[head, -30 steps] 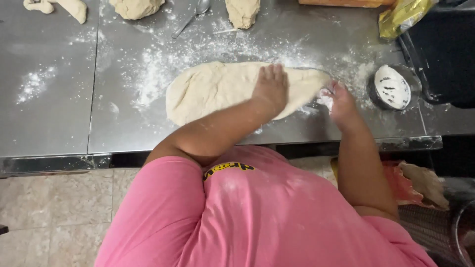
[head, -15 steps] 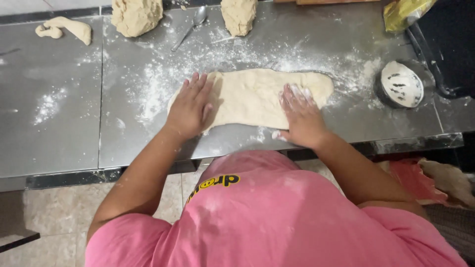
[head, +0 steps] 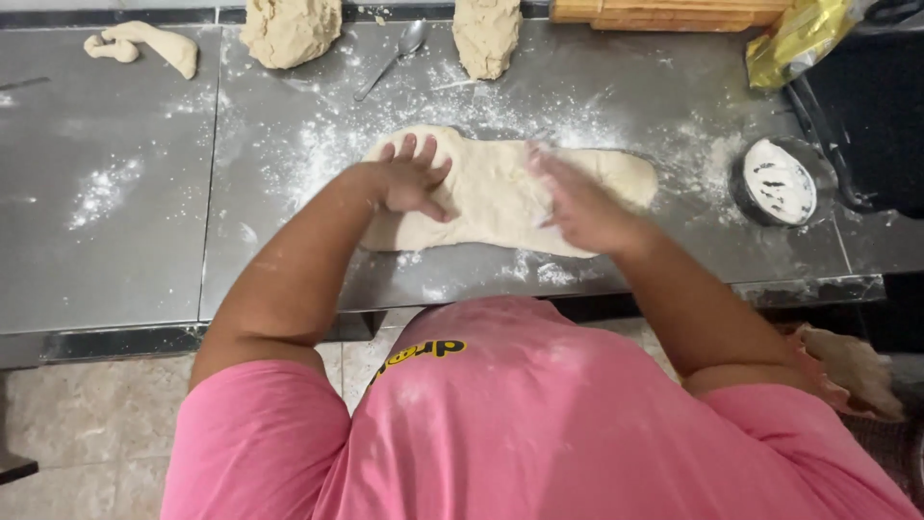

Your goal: The person kneads a large piece of dough on a floured stainless steel surface and then uses a wooden rolling pin to flatten it.

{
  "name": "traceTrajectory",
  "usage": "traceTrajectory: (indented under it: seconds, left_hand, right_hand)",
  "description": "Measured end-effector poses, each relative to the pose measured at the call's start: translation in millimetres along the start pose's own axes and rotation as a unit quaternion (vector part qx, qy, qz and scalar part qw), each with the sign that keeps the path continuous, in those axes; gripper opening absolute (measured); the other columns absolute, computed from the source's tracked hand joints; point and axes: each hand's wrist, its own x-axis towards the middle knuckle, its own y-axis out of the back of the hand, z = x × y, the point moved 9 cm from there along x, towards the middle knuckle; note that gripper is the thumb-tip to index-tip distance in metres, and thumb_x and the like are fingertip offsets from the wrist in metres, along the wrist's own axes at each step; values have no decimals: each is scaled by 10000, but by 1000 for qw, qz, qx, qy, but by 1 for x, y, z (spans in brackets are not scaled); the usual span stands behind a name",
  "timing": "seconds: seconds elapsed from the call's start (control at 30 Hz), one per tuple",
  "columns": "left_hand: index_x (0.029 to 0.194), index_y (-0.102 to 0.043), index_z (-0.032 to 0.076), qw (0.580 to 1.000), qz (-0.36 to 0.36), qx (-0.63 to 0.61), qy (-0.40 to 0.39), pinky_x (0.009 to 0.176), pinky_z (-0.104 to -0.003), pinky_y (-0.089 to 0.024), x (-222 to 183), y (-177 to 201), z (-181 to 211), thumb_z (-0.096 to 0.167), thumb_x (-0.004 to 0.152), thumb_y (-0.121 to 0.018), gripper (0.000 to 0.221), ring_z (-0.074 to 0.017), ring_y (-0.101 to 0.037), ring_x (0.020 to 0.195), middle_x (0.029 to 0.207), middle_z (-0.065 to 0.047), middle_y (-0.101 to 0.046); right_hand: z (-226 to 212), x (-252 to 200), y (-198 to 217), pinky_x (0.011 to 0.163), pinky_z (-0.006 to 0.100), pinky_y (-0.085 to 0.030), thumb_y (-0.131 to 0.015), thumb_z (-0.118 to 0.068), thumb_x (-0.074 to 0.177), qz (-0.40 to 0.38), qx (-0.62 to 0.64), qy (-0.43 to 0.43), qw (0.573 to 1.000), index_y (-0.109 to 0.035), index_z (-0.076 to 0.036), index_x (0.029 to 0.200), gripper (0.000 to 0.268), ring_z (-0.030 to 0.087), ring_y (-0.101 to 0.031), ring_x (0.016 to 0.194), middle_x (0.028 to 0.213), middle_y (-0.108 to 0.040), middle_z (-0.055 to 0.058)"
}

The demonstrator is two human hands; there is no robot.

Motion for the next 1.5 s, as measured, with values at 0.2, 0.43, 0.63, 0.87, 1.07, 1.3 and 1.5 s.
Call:
traceTrajectory:
  seconds: [0.2,0.43,0.63,0.87,1.07,1.3,1.5]
  left_hand:
    - [1444,-508,421,909,410,16,71,1027,-489,-457,-22,46,-58,649,1014,-448,491,-207,-594,1244,1331,63,-614]
    - [1674,-167,131,968,233,77,53,1283,-538,-30,-84,1,44,528,1072,-183,722,-369,-112,1593,1721,-179,-197]
    - [1676,-111,219,997,80,17,14,1283,-546,0,-65,-13,27,649,1009,-360,831,-360,-9,1597,1745,-116,-40]
    - [1639,-242,50,920,376,14,-104,1290,-512,-139,-54,11,89,596,1065,-322,796,-388,-154,1578,1706,-222,-179]
    - [1641,-260,167,929,329,63,-157,1267,-582,-53,-41,-25,102,722,1008,-287,842,-425,-99,1575,1707,-186,-165]
    - [1508,-506,190,850,254,-387,-251,1257,-563,-230,-85,50,82,433,1068,-462,505,-324,-270,1586,1660,-149,-378]
    - [1668,-176,151,934,345,79,-44,1286,-555,-36,-55,-24,91,786,974,-306,950,-384,-114,1592,1724,-149,-163]
  right_hand:
    - [40,-5,-64,1266,607,-42,-732,-648,818,-234,-313,-82,917,-301,-232,1629,1009,361,-145,1582,1744,-121,87]
    - [29,11,-8,1225,524,-321,-725,-504,883,8,-180,21,983,-536,-29,1475,782,427,-478,1418,1455,-565,256]
    - [34,16,-40,1240,595,-180,-736,-706,779,-238,-278,42,930,-457,-60,1538,1035,398,-286,1544,1662,-339,204]
    - [102,62,158,1125,478,-423,-774,-231,922,116,-214,-151,958,-598,-98,1386,514,378,-509,1361,1466,-546,196]
    - [281,87,273,1102,467,-347,-830,-287,800,122,-409,-233,874,-484,41,1488,837,418,-459,1330,1458,-488,257]
    - [356,130,307,903,501,-510,-827,-773,622,-69,-598,-303,739,-715,-213,1312,896,415,-681,1133,1219,-779,189]
    - [315,118,314,758,507,-521,-976,-423,706,68,-510,-246,821,-725,-141,1360,755,413,-603,1027,1231,-620,207]
